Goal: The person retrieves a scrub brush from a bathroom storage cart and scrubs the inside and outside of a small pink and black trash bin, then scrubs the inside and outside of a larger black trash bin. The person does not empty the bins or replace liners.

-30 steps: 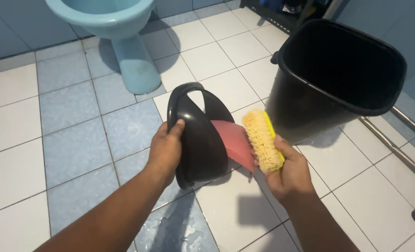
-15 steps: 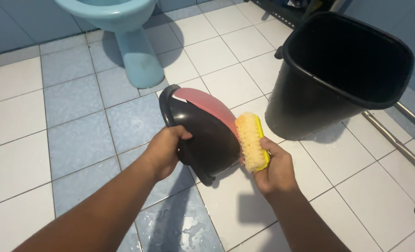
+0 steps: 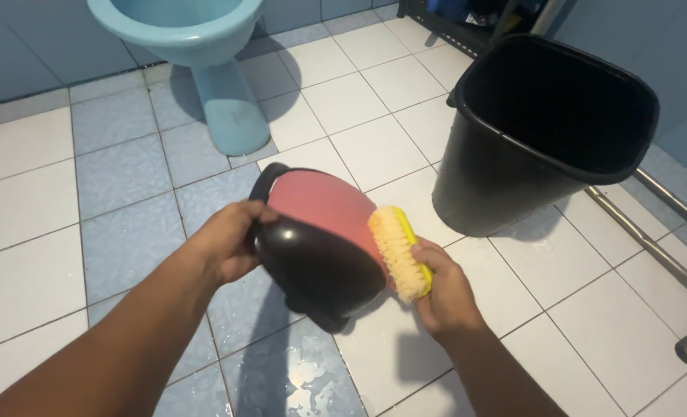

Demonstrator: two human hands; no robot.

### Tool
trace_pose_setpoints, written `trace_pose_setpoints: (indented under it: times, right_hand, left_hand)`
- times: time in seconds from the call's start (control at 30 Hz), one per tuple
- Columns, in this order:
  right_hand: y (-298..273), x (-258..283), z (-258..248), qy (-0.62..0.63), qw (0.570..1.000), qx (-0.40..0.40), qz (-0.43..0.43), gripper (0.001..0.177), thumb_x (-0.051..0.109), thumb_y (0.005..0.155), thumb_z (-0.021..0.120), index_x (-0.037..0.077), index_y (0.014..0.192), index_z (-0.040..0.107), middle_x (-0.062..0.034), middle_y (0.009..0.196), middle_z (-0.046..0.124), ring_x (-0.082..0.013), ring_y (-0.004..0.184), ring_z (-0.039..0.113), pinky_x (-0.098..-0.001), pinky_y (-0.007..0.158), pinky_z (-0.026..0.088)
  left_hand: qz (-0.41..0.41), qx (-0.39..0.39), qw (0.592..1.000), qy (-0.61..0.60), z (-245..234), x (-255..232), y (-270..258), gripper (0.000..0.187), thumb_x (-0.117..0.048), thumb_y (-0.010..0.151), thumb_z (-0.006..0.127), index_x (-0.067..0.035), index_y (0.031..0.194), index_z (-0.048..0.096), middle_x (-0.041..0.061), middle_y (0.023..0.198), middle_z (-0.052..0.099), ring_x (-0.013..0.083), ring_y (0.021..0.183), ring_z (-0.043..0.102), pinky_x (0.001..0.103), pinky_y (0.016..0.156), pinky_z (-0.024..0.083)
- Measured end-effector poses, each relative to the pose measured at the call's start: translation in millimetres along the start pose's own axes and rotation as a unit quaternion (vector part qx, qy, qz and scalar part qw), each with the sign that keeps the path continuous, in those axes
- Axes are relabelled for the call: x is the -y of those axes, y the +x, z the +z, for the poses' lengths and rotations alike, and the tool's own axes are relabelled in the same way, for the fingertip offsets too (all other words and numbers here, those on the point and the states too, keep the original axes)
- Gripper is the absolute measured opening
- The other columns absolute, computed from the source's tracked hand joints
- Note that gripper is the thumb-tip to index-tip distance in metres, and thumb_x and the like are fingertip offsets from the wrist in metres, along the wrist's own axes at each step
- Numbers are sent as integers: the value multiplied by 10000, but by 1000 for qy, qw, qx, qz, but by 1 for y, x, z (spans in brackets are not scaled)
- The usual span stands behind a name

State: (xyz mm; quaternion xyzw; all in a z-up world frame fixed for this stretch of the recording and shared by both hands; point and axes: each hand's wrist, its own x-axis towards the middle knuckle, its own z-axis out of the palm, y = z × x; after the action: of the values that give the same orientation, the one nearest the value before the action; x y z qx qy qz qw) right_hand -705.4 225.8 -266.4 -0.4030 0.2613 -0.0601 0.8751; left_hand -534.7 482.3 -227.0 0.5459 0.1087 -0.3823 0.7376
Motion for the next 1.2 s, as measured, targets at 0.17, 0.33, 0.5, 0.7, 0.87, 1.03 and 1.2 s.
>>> trace_pose_setpoints:
  times: [0.17, 0.33, 0.5, 0.7, 0.87, 1.03, 1.2]
  right_hand:
    - [-5, -4, 6, -20, 999, -28, 22, 461, 138, 949, 489, -42, 1373, 515, -201, 1189, 655, -283, 1014, 675, -407, 872, 554]
    - [-4, -6, 5, -33, 999, -26, 13, 463, 124, 938, 487, -38, 1371, 514, -191, 1172, 661, -268, 999, 683, -388, 874, 562]
    - [-5, -8, 11, -170, 985, -33, -6, 487, 145, 913, 535, 36, 1386, 496, -185, 1093, 647, -280, 889, 652, -404, 689, 536]
    - [-5, -33, 20, -410, 872, 21, -264, 514, 94, 884, 628, 26, 1368, 470, -154, 1232, 599, -253, 1070, 650, -369, 821, 584]
    - [-24, -32, 46, -606, 671, 54, -424, 570, 94, 859, 673, 32, 1409, 537, -227, 1215, 568, -385, 1114, 547, -453, 959, 480]
    - [18, -43, 1, -606, 672, -24, -426, 602, 127, 891, 641, 3, 1466, 512, -238, 1236, 562, -405, 1147, 532, -481, 997, 454]
    - [9, -51, 16, -602, 673, -46, -427, 559, 170, 936, 622, 2, 1456, 506, -279, 1262, 525, -418, 1136, 534, -485, 983, 465]
  left_hand:
    - [-26, 35, 999, -20, -41, 30, 39, 224, -19, 750, 497, 27, 957, 568, 160, 957, 653, 304, 892, 670, 450, 894, 598]
    - [-40, -53, 997, -36, 37, 10, -22, 315, -211, 871, 555, 16, 1077, 631, 198, 1058, 709, 311, 993, 697, 422, 919, 565]
    - [4, -117, 989, 93, 34, 44, -4, 528, -319, 907, 708, 37, 1289, 632, 155, 1160, 710, 269, 1037, 690, 404, 933, 543]
    - [43, -160, 980, 107, 29, 50, -2, 438, -189, 861, 713, 51, 1224, 672, 175, 1060, 723, 287, 919, 710, 420, 831, 572]
    - [74, -176, 974, 121, 15, 49, -1, 423, -194, 861, 709, 43, 1209, 668, 155, 1022, 692, 266, 902, 665, 408, 808, 541]
    - [76, -186, 975, 100, 9, 58, 5, 474, -342, 913, 690, 40, 1194, 685, 124, 1017, 725, 228, 905, 682, 376, 815, 544]
    - [114, -193, 966, 126, 24, 64, 2, 402, -350, 924, 666, -6, 1133, 690, 116, 932, 703, 210, 816, 645, 366, 760, 532]
